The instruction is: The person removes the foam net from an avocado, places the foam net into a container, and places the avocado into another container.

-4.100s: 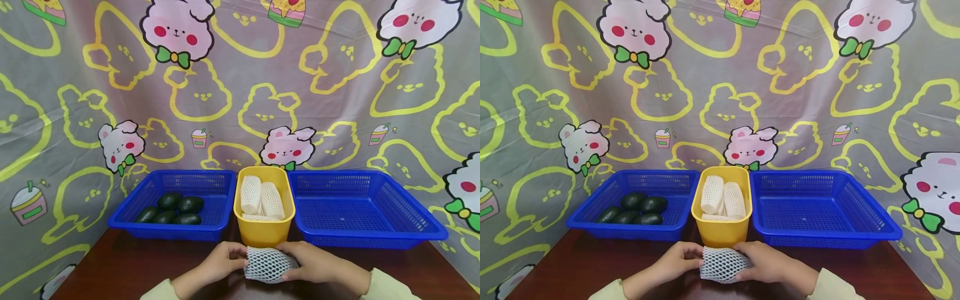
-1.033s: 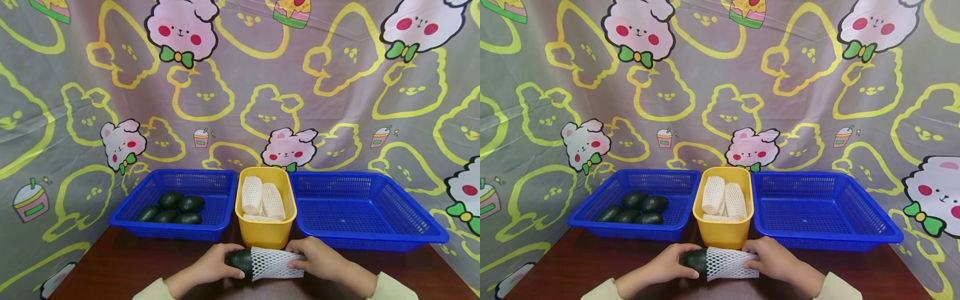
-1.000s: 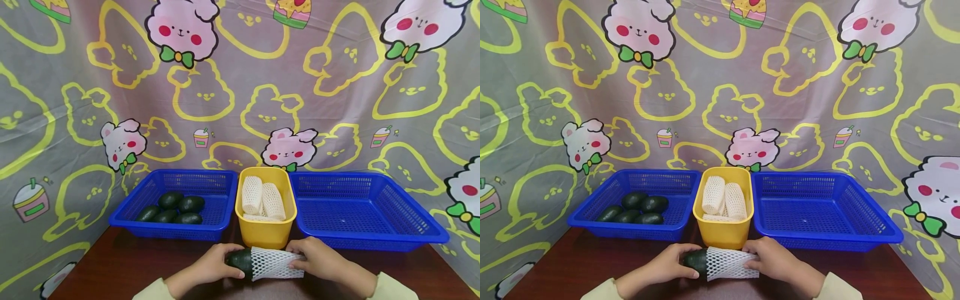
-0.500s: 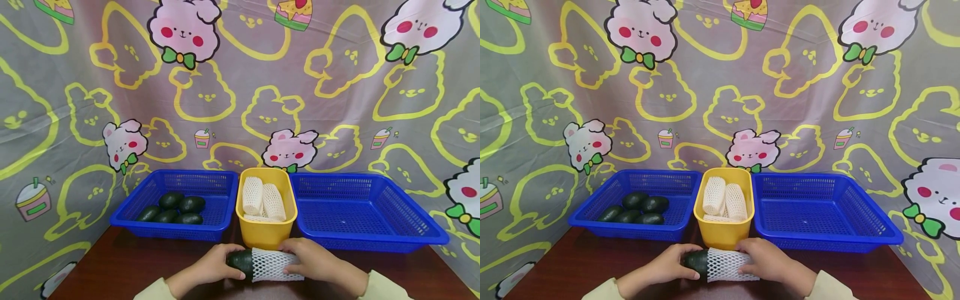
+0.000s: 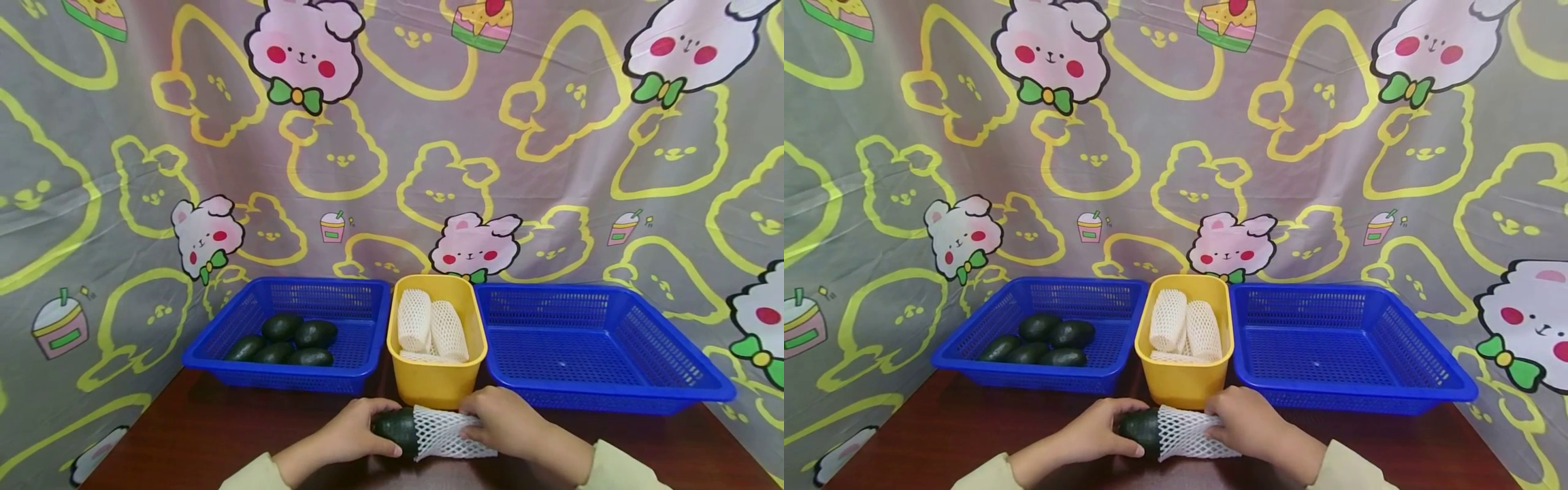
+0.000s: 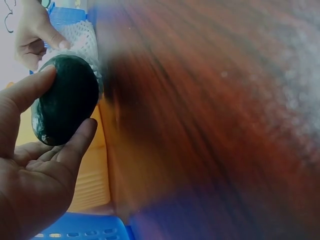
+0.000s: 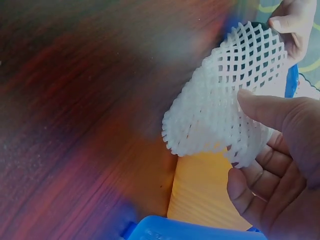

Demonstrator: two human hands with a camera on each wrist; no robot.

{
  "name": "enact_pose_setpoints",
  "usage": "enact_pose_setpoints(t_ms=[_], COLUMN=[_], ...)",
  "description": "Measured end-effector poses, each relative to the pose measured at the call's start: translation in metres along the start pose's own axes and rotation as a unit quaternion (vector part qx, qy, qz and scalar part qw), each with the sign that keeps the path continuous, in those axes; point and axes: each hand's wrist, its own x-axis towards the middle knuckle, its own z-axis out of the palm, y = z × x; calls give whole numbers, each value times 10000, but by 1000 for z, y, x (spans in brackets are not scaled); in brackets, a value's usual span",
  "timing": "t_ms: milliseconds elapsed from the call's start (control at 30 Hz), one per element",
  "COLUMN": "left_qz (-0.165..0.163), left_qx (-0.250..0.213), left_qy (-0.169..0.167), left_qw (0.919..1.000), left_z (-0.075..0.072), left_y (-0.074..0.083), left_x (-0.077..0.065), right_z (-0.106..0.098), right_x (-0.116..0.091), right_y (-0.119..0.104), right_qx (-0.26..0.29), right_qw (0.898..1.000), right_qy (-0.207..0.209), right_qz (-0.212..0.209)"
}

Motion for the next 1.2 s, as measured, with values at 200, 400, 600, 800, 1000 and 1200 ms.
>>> enact_pose_setpoints(t_ms=[200,400,600,800,1000,1200], left_qz=[79,53,48,118,132,125], left_qx=[-251,-322,-358,-373,-338,-445], left_qy=[80,156,219,284,354,340], left_qw=[9996,9993,9991,9988,9987,9984], left_z=[-4,-11,-16,-22,-26,-27], left_y=[1,1,2,2,2,2], left_x=[-1,-5,-10,-14,-18,-22], right_z=[-5,-16,-30,-51,-71,-92], right_x=[-4,-10,-14,-15,-13,-1], right_y=[1,0,-5,-12,-15,-19], right_qx=[131,289,272,541,993,1280], right_qw=[9996,9983,9979,9957,9908,9867], right_qy=[-50,-119,-90,-197,-241,106], right_qz=[228,491,584,732,891,996])
